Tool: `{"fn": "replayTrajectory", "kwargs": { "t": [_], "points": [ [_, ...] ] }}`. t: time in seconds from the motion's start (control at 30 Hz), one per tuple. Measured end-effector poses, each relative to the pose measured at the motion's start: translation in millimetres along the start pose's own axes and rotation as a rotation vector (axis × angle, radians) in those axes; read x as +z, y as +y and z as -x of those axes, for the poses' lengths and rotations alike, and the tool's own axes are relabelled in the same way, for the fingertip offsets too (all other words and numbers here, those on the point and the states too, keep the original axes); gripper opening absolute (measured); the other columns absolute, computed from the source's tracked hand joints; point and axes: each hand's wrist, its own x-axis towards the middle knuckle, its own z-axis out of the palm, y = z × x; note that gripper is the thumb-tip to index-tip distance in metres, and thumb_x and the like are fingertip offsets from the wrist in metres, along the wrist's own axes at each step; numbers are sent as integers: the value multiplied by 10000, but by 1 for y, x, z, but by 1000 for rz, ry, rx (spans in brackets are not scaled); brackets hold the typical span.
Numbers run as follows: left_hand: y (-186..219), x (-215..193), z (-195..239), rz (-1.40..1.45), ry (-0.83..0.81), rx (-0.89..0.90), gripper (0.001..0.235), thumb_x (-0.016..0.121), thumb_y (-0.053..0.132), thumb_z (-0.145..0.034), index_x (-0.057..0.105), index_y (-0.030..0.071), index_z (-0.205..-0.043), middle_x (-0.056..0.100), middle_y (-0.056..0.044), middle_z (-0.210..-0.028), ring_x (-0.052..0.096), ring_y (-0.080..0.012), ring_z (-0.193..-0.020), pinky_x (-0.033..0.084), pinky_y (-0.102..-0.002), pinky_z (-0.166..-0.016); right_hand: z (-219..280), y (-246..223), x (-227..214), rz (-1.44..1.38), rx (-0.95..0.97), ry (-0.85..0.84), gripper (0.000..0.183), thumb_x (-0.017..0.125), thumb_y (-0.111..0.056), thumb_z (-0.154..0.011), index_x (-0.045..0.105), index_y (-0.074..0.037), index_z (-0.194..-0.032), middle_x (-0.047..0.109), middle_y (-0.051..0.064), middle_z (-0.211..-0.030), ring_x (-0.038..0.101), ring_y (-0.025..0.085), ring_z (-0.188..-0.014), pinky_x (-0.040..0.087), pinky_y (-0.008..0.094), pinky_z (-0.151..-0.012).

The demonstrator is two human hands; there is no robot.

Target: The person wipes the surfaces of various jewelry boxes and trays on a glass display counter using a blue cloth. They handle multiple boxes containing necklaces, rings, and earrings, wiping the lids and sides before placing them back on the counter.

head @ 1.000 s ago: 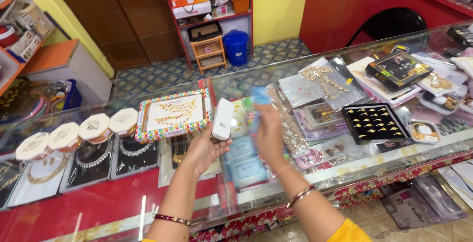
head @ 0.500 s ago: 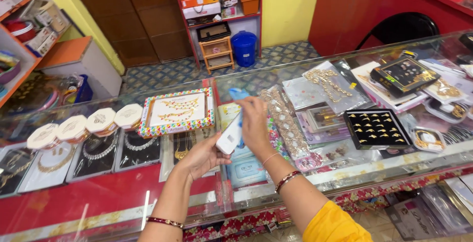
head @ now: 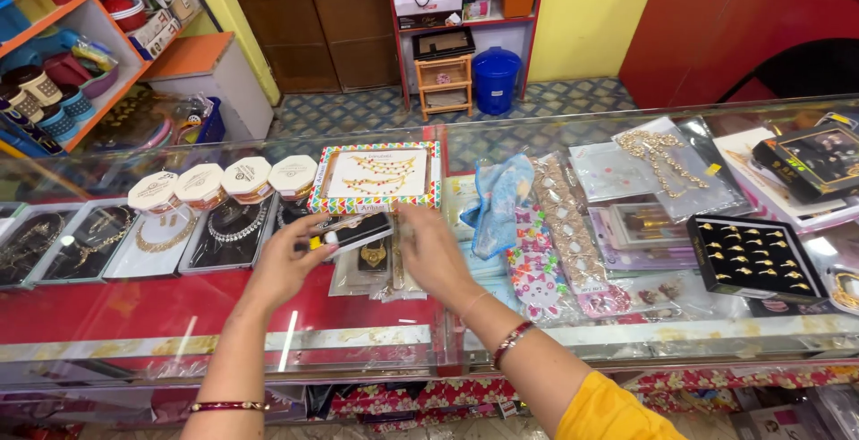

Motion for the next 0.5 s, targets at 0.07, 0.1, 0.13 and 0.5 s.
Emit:
{"fn": "replayTrajectory", "kwargs": {
  "t": [0.07, 0.1, 0.13, 0.5],
  "points": [
    [-11, -10, 4, -25, 44, -130, 552, 791, 179, -842, 643, 199, -1374, 713, -97, -1197, 695, -197, -1079, 591, -361, -877, -2, -1, 25, -119, 138, -164, 593, 565, 22, -828, 537, -16, -1419, 593, 193, -1374, 599, 358, -1260, 453, 402, -1116],
    [-18, -16, 5, -39, 65, -196, 556, 797, 173, -841, 643, 206, -1374, 710, -94, -1194, 710, -196, -1067, 601, -360, -873, -2, -1, 39, -180, 209, -246, 632, 548, 20, -812, 509, -11, -1442, 577, 195, -1404, 612, 349, -1254, 461, 385, -1112],
    [-27, -21, 5, -42, 75, -184, 554, 799, 157, -835, 646, 193, -1366, 713, -99, -1190, 713, -193, -1061, 601, -349, -880, -3, 0, 52, -179, 192, -274, 612, 564, 11, -824, 513, -2, -1433, 561, 202, -1420, 574, 356, -1294, 434, 392, -1130],
    [-146, -87, -34, 88, 144, -190, 494, 752, 26, -861, 655, 96, -1341, 697, -100, -1238, 696, -170, -1056, 556, -311, -882, -44, -39, 166, -67, 370, -586, 819, 591, -106, -776, 362, -123, -1562, 213, 101, -1689, 204, 374, -1535, 160, 530, -1225]
  ]
}}
